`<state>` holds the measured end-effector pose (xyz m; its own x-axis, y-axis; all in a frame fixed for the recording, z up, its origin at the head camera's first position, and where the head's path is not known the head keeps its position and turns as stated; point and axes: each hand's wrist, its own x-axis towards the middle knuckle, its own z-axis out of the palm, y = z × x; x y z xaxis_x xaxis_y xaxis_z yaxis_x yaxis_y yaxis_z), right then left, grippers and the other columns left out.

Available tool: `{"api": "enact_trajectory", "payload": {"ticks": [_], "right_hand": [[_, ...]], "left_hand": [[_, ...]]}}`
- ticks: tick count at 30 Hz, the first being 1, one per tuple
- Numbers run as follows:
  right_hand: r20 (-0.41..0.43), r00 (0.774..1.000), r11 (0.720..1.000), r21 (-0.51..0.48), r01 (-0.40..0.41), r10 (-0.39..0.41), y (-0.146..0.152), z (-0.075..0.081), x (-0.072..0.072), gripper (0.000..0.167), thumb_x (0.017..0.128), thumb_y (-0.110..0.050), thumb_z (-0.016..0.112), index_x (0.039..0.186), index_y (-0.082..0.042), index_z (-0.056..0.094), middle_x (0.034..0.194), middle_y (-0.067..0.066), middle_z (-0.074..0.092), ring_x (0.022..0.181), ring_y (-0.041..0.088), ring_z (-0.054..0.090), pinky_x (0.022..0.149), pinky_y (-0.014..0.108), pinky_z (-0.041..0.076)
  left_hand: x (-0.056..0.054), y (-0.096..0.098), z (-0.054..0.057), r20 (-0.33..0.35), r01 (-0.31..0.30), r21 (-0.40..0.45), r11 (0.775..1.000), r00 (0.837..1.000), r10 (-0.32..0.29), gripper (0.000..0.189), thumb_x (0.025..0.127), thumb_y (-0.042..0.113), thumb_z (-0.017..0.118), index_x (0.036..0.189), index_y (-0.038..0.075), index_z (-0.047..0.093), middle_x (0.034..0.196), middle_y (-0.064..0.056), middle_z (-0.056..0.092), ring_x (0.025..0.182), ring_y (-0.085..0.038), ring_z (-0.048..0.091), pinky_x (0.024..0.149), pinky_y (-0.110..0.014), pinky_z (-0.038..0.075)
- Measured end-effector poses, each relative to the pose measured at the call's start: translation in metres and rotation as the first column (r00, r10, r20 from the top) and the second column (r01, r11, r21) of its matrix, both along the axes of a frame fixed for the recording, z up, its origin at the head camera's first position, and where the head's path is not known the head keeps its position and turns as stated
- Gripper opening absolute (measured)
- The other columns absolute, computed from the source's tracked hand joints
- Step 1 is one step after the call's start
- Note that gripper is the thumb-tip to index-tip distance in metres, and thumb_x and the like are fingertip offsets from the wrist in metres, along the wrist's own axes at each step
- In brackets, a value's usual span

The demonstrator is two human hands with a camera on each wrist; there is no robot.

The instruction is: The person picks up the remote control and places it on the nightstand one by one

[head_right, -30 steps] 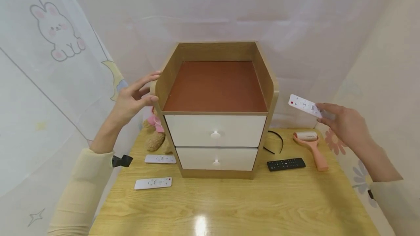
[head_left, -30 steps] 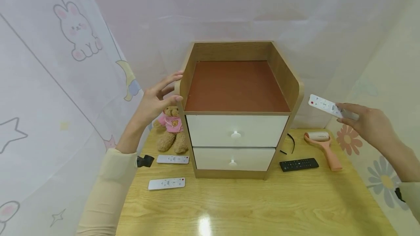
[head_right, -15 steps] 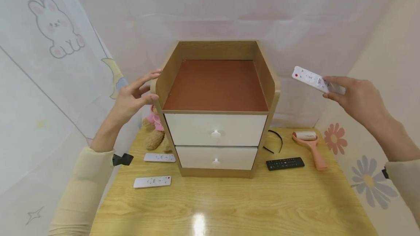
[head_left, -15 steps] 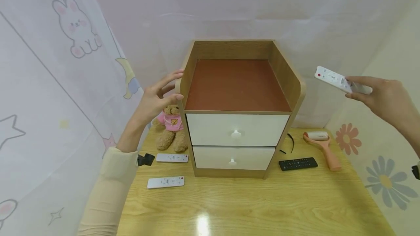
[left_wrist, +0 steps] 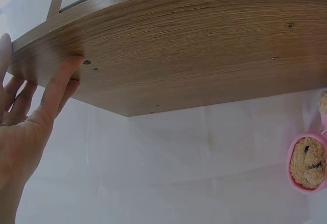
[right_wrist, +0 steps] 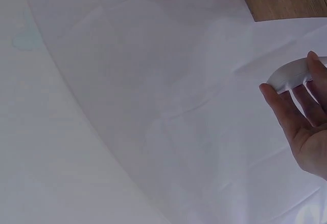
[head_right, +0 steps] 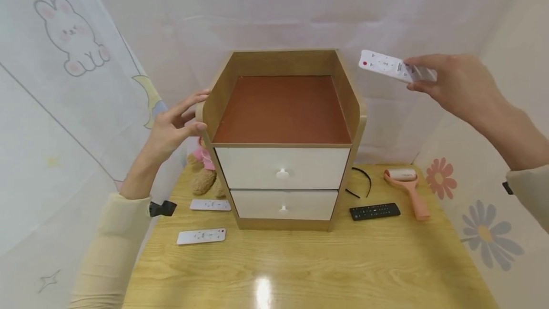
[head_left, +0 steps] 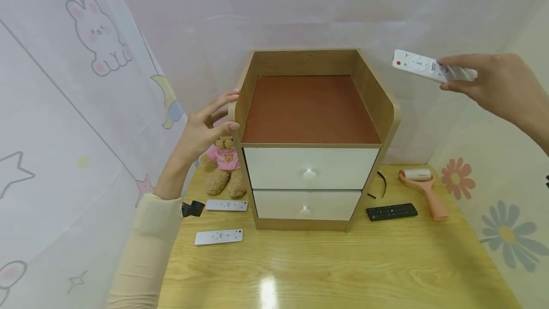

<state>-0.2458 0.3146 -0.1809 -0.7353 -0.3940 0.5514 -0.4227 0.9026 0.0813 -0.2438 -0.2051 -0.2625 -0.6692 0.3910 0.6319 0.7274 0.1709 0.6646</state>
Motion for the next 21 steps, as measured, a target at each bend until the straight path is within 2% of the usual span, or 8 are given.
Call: {"api": "enact_trajectory", "payload": {"ticks": [4, 11, 17, 21], "right_hand": [[0.029, 1.0, 1.0, 0.016, 0.0, -0.001, -0.018, 0.013, -0.005, 0.047, 0.077, -0.005, 0.079, 0.121, 0.002, 0.064, 0.104, 0.032, 0.063, 0.058, 0.027, 0.04, 0.049, 0.032, 0.026], [0.134, 0.991, 0.998, 0.068, 0.017, -0.026, -0.045, 0.029, -0.019, 0.049, 0.083, -0.01, 0.076, 0.128, 0.001, 0.059, 0.112, 0.033, 0.061, 0.073, 0.036, 0.051, 0.052, 0.036, 0.036], [0.161, 0.986, 0.993, 0.101, -0.062, 0.045, -0.074, 0.043, -0.035, 0.048, 0.083, -0.012, 0.077, 0.127, -0.002, 0.062, 0.107, 0.029, 0.065, 0.069, 0.032, 0.052, 0.051, 0.036, 0.038], [0.195, 0.978, 0.989, 0.117, -0.096, 0.072, -0.094, 0.047, -0.043, 0.046, 0.083, -0.012, 0.076, 0.126, -0.002, 0.062, 0.11, 0.026, 0.066, 0.072, 0.032, 0.054, 0.057, 0.039, 0.041]], "left_hand": [[0.0, 0.0, -0.001, -0.005, -0.004, 0.006, 1.0, 1.0, 0.004, 0.053, 0.086, -0.011, 0.064, 0.137, -0.005, 0.048, 0.148, -0.015, 0.042, 0.136, -0.024, 0.04, 0.11, -0.04, 0.035], [0.003, -0.001, -0.002, -0.021, -0.008, 0.007, 1.0, 1.0, 0.008, 0.053, 0.086, -0.01, 0.065, 0.135, -0.006, 0.048, 0.147, -0.017, 0.042, 0.136, -0.024, 0.04, 0.109, -0.039, 0.037], [0.006, -0.003, 0.001, -0.017, -0.004, 0.031, 1.0, 1.0, 0.005, 0.052, 0.085, -0.013, 0.064, 0.134, -0.005, 0.05, 0.146, -0.016, 0.044, 0.134, -0.024, 0.042, 0.109, -0.037, 0.037], [0.008, -0.005, 0.001, -0.004, -0.005, 0.033, 0.999, 1.0, 0.005, 0.052, 0.085, -0.013, 0.064, 0.135, -0.004, 0.051, 0.146, -0.014, 0.045, 0.133, -0.025, 0.044, 0.108, -0.036, 0.038]]}}
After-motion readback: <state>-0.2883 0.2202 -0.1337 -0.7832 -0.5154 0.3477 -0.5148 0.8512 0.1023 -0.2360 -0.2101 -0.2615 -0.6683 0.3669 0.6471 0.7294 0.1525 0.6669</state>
